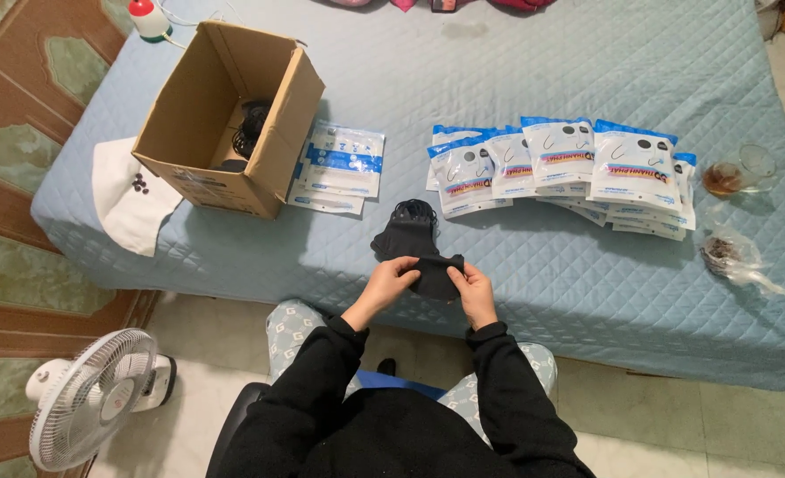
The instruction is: Inspecting black face masks and packing them into a cardboard box
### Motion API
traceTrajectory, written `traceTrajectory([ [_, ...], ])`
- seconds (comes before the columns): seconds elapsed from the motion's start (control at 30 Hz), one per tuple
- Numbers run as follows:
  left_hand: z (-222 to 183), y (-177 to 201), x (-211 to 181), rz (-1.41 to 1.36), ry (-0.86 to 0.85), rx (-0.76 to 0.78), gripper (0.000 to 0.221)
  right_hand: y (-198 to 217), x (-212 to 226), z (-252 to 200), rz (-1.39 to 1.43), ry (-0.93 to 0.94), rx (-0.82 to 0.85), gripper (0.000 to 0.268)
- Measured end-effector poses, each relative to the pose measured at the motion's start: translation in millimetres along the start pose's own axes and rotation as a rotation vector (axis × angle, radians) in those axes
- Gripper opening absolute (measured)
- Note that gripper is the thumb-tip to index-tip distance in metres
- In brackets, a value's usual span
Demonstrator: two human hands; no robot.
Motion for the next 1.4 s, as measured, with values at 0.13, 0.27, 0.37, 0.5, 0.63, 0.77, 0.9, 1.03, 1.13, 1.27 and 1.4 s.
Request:
traceTrajectory([
  [0.13, 15, 34, -26, -0.079, -0.047, -0.096, 0.034, -13, 20, 37, -0.141, 0.151, 0.048, 0.024],
  [0.27, 45, 62, -10, 0.093, -0.043, -0.188, 0.037, -20, 22, 59, -0.344, 0.078, 0.002, 0.042],
  [0.37, 71, 70, 29, 0.373, 0.021, -0.211, 0.04, -5, -34, 86, -0.68, -0.107, 0.033, 0.065],
  [0.5, 86, 59, 59, 0.574, 0.13, -0.082, 0.059, -1, -81, 102, -0.944, -0.179, 0.069, 0.072],
  [0.63, 97, 40, 66, 0.63, 0.119, -0.014, 0.059, -17, -66, 94, -0.977, -0.228, 0.136, 0.078],
  [0.77, 98, 34, 83, 0.533, 0.127, 0.025, 0.061, -15, -71, 93, -0.956, -0.238, 0.183, 0.081],
  [0.9, 77, 36, 66, 0.357, 0.097, 0.06, 0.06, -14, -80, 85, -1.035, -0.218, 0.233, 0.087],
  [1.03, 48, 34, 31, 0.21, 0.071, 0.058, 0.058, -28, -73, 72, -1.011, -0.175, 0.283, 0.072],
  [1.13, 43, 32, 14, 0.305, -0.069, -0.028, 0.045, -46, -33, 63, -0.852, 0.112, 0.179, 0.043],
  [1.27, 42, 18, 20, 0.465, -0.265, -0.04, 0.056, -49, -48, 63, -1.002, 0.324, 0.31, 0.062],
  [1.4, 31, 34, -5, 0.241, -0.074, -0.018, 0.032, -38, -48, 68, -0.651, 0.202, 0.319, 0.05],
])
Point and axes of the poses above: each hand's wrist, its own z-axis towards the middle knuckle, its own y-axis out of the back of the hand, x = y × z, the point moved 8 cm from there along z, towards the middle knuckle, and after that the axes turned 3 degrees about z, right-handed, at the moved point
